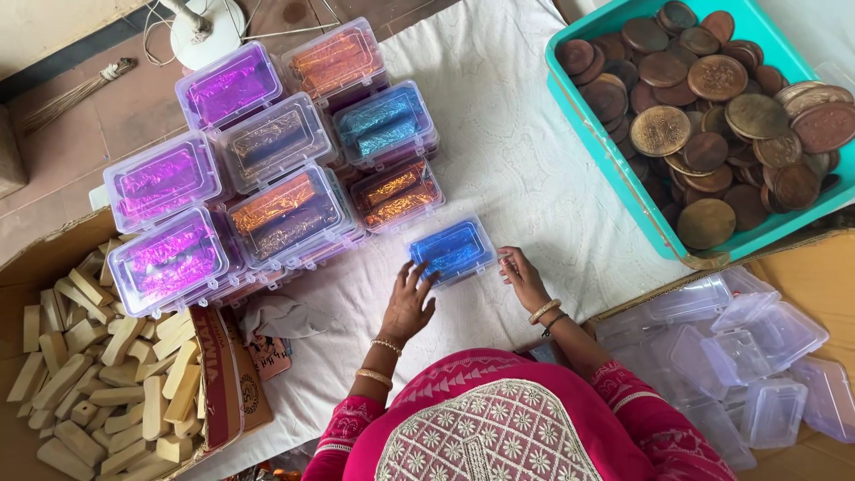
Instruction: The person is seen wrapping wooden items in gold foil and placing them into clear plastic containers.
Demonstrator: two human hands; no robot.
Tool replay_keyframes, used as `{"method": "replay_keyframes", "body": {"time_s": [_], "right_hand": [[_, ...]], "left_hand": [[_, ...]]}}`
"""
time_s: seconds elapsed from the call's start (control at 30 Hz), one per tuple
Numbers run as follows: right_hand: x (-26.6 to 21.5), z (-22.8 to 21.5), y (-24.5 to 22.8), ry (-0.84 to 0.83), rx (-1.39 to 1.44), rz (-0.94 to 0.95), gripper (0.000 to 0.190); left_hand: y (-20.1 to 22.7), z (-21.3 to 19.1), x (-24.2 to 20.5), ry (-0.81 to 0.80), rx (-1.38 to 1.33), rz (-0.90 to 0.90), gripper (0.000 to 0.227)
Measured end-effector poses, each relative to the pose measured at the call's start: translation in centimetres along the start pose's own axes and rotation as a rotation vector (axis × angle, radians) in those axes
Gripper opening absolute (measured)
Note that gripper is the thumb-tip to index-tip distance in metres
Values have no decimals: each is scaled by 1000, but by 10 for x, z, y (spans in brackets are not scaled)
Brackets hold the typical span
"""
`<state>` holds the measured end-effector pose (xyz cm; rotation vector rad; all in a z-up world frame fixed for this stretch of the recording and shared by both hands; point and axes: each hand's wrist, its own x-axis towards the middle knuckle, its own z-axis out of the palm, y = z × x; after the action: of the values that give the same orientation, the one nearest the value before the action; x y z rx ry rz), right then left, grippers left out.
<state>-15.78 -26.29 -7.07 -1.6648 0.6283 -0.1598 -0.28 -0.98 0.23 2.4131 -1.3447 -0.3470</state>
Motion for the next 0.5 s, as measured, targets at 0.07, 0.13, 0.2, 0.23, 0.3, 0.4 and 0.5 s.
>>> {"method": "replay_keyframes", "body": {"time_s": [0.07,0.13,0.2,0.23,0.3,0.4,0.5], "right_hand": [[-1,3,6,-14,-12,-1,36],[-1,6,11,-30,-24,-1,39],[0,8,15,-26,-108,-75,46],[1,9,16,-26,-109,-75,46],[6,9,18,-6,-213,-158,50],[16,9,12,0,-291,-154,53],[24,11,13,13,-378,-152,55]], "left_hand": [[4,4,-8,-13,6,23,68],[6,5,-12,-27,12,43,69],[8,5,-13,-12,-14,49,72],[7,7,-14,-12,-15,49,72],[6,12,-13,80,-91,3,64],[-1,25,-8,279,-393,-202,57],[-24,54,0,363,-728,-460,59]]}}
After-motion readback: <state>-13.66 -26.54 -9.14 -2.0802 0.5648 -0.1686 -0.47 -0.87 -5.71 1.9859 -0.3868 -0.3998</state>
